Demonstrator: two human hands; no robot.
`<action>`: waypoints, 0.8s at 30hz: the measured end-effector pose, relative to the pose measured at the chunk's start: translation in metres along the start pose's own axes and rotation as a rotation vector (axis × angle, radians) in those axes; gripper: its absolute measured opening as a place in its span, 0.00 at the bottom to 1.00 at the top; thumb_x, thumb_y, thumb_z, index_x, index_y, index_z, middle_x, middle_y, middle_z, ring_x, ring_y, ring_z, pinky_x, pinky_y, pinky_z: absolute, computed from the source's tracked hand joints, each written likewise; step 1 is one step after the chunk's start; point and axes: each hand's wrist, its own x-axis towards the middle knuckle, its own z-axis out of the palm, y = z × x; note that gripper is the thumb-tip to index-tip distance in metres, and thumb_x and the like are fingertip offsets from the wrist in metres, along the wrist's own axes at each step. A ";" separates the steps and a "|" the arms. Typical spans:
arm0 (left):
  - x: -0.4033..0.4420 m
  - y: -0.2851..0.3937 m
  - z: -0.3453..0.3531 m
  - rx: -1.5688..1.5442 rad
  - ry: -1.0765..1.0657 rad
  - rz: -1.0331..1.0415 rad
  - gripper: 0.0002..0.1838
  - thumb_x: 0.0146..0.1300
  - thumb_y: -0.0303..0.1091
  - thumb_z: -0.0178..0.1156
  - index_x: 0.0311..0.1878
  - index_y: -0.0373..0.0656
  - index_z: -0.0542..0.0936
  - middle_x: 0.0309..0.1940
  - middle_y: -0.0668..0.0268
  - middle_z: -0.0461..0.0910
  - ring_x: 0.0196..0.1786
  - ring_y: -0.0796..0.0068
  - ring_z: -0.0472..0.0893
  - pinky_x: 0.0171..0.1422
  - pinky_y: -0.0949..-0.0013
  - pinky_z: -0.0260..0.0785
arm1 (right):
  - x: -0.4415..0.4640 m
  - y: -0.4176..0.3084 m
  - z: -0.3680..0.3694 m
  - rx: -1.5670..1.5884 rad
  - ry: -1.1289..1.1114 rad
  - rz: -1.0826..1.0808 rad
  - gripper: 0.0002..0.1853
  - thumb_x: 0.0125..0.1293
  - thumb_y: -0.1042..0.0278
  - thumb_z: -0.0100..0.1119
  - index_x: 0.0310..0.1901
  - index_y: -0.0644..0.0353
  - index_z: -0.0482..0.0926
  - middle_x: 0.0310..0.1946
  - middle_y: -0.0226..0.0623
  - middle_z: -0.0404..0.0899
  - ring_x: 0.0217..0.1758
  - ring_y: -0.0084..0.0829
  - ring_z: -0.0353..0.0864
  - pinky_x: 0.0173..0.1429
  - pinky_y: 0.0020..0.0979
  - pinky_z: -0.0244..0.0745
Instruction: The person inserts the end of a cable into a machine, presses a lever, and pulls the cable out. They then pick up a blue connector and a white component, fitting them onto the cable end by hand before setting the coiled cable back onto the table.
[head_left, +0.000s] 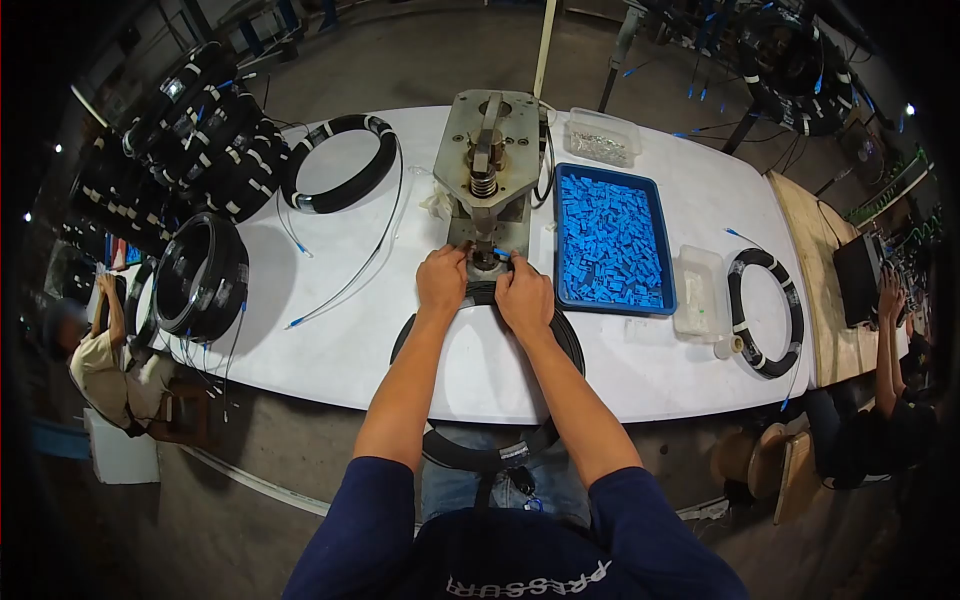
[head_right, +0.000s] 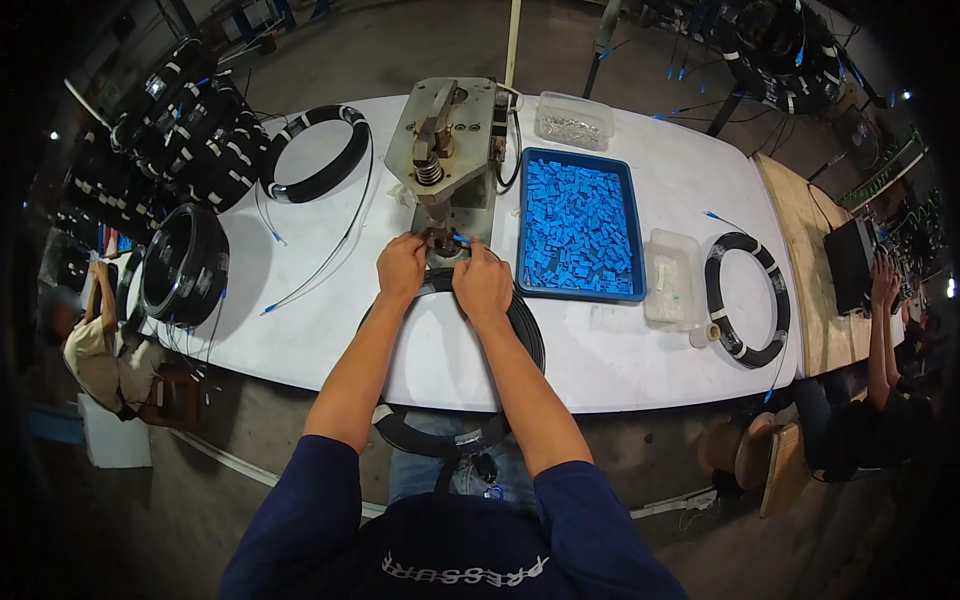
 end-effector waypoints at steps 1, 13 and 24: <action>0.000 -0.002 0.001 0.005 -0.003 0.005 0.08 0.65 0.32 0.59 0.40 0.43 0.86 0.32 0.59 0.80 0.39 0.53 0.81 0.43 0.55 0.73 | 0.000 0.000 0.000 -0.001 0.008 -0.005 0.21 0.61 0.68 0.54 0.55 0.67 0.81 0.45 0.50 0.85 0.44 0.44 0.85 0.55 0.41 0.75; -0.001 -0.004 0.002 0.001 -0.023 0.012 0.11 0.63 0.31 0.58 0.45 0.47 0.88 0.32 0.59 0.80 0.39 0.54 0.81 0.44 0.55 0.74 | -0.001 -0.001 -0.002 -0.003 0.022 -0.015 0.20 0.60 0.69 0.55 0.53 0.67 0.81 0.43 0.50 0.86 0.41 0.45 0.85 0.52 0.41 0.76; -0.002 -0.003 0.001 -0.021 0.011 0.026 0.12 0.61 0.29 0.58 0.45 0.48 0.87 0.31 0.59 0.80 0.37 0.54 0.81 0.41 0.53 0.75 | -0.001 0.002 0.001 -0.023 0.025 -0.040 0.21 0.61 0.69 0.55 0.54 0.67 0.81 0.44 0.50 0.85 0.42 0.45 0.85 0.51 0.42 0.76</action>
